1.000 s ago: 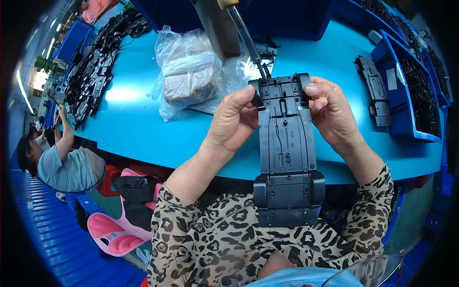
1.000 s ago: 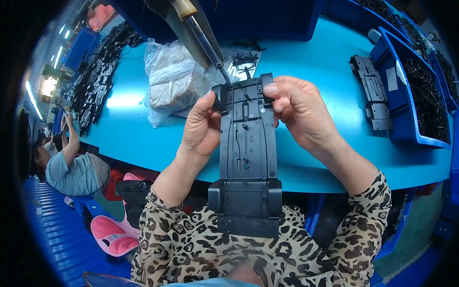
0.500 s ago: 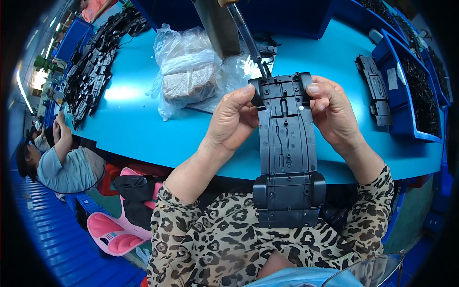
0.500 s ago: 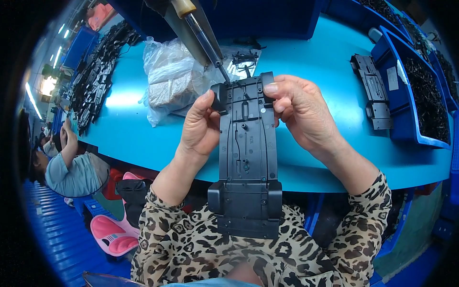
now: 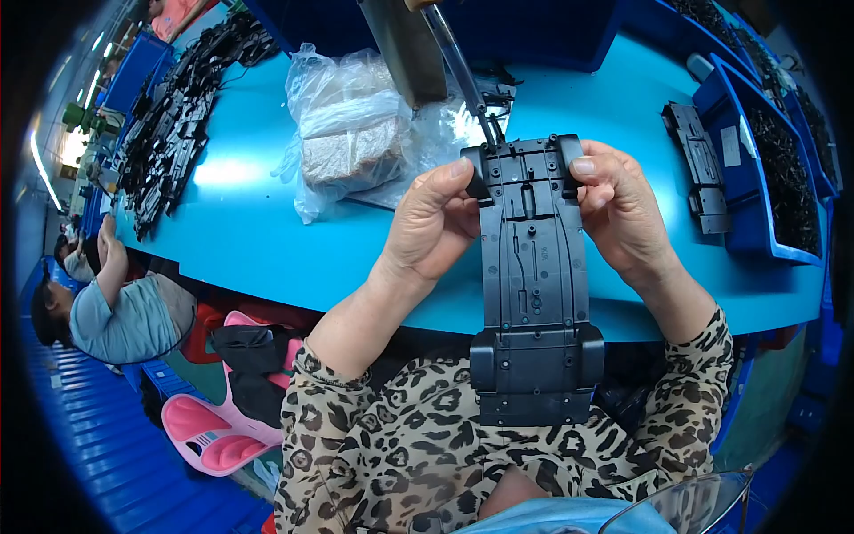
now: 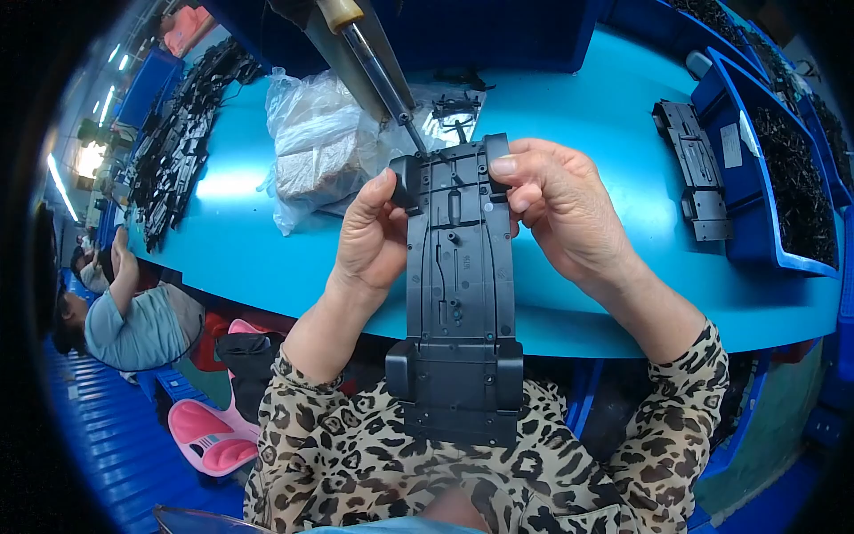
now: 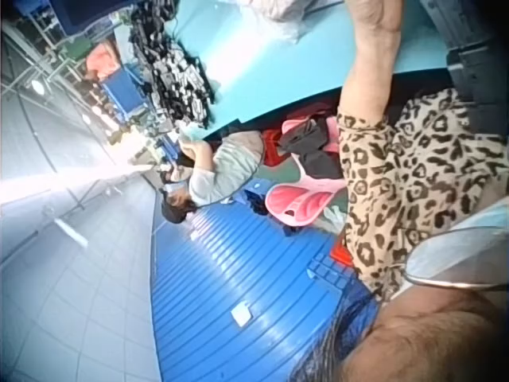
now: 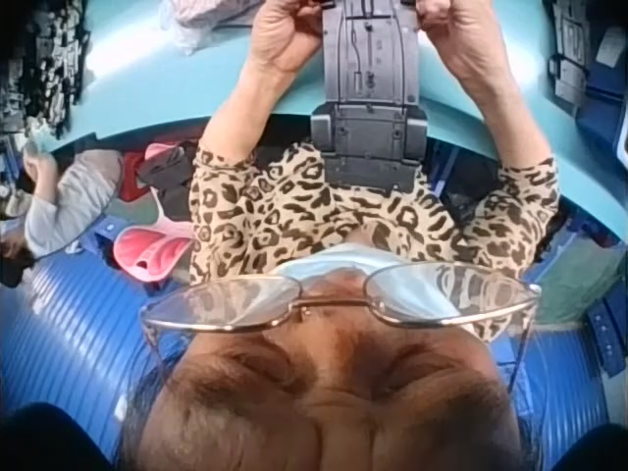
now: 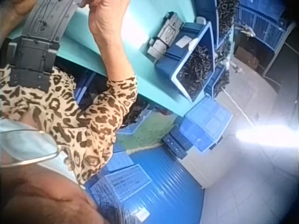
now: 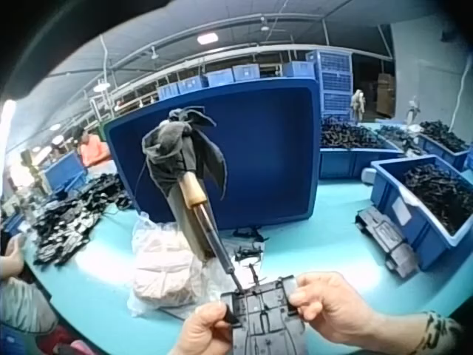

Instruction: Assembling plastic toy car chassis components using a hanging electric screwdriver on a factory production line.

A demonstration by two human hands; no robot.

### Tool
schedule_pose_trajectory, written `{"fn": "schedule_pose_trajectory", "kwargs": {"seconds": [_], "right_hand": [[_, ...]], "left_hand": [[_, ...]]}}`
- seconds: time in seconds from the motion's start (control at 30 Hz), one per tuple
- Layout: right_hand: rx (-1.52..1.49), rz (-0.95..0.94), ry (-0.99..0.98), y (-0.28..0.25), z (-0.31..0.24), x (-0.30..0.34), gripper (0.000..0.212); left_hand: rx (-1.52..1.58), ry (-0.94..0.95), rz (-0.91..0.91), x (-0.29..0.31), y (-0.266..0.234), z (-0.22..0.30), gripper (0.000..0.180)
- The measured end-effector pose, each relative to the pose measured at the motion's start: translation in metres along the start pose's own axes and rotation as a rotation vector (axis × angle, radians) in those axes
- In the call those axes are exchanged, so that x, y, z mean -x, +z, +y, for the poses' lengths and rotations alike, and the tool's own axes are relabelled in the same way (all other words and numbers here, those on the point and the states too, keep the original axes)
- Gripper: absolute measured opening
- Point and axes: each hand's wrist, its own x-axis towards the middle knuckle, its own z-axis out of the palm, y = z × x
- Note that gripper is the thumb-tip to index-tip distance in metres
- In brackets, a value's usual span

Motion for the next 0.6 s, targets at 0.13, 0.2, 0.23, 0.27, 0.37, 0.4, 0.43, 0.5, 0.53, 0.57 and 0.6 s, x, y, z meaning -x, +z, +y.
{"fn": "schedule_pose_trajectory", "kwargs": {"seconds": [0.13, 0.2, 0.23, 0.27, 0.37, 0.4, 0.43, 0.5, 0.53, 0.57, 0.6], "right_hand": [[0.014, 0.002, -0.005, -0.001, 0.001, -0.001, 0.016], [0.014, 0.004, -0.006, 0.0, 0.0, -0.002, 0.016], [0.014, 0.006, -0.008, 0.0, 0.0, -0.002, 0.017], [0.014, 0.008, -0.008, -0.001, 0.0, -0.002, 0.017], [0.008, 0.005, 0.008, 0.0, -0.001, -0.004, 0.016], [0.012, 0.013, 0.02, 0.003, -0.002, -0.005, 0.015], [0.015, 0.013, 0.033, 0.006, -0.002, -0.007, 0.014], [0.016, 0.071, 0.001, 0.0, 0.003, -0.008, 0.012], [-0.002, 0.042, -0.017, -0.001, 0.002, -0.006, 0.012], [0.013, 0.103, -0.027, 0.005, 0.002, -0.005, 0.011], [0.069, 0.137, -0.026, 0.011, -0.001, -0.003, 0.01]], "left_hand": [[0.043, -0.012, -0.042, -0.001, -0.005, 0.002, 0.025], [0.034, -0.007, -0.048, -0.001, -0.002, 0.003, 0.025], [0.025, -0.003, -0.054, -0.001, -0.002, 0.003, 0.025], [0.026, -0.004, -0.055, -0.002, -0.001, 0.003, 0.025], [0.025, -0.001, -0.041, -0.002, -0.002, 0.005, 0.026], [0.019, -0.003, -0.044, -0.002, -0.003, 0.007, 0.025], [0.01, 0.001, -0.041, 0.0, -0.004, 0.009, 0.024], [-0.009, -0.042, 0.118, -0.001, 0.003, 0.005, 0.019], [0.017, -0.05, 0.143, -0.002, -0.002, 0.004, 0.015], [-0.027, -0.022, 0.155, -0.001, 0.004, 0.004, 0.014], [-0.039, -0.039, 0.1, -0.002, 0.002, 0.004, 0.014]]}}
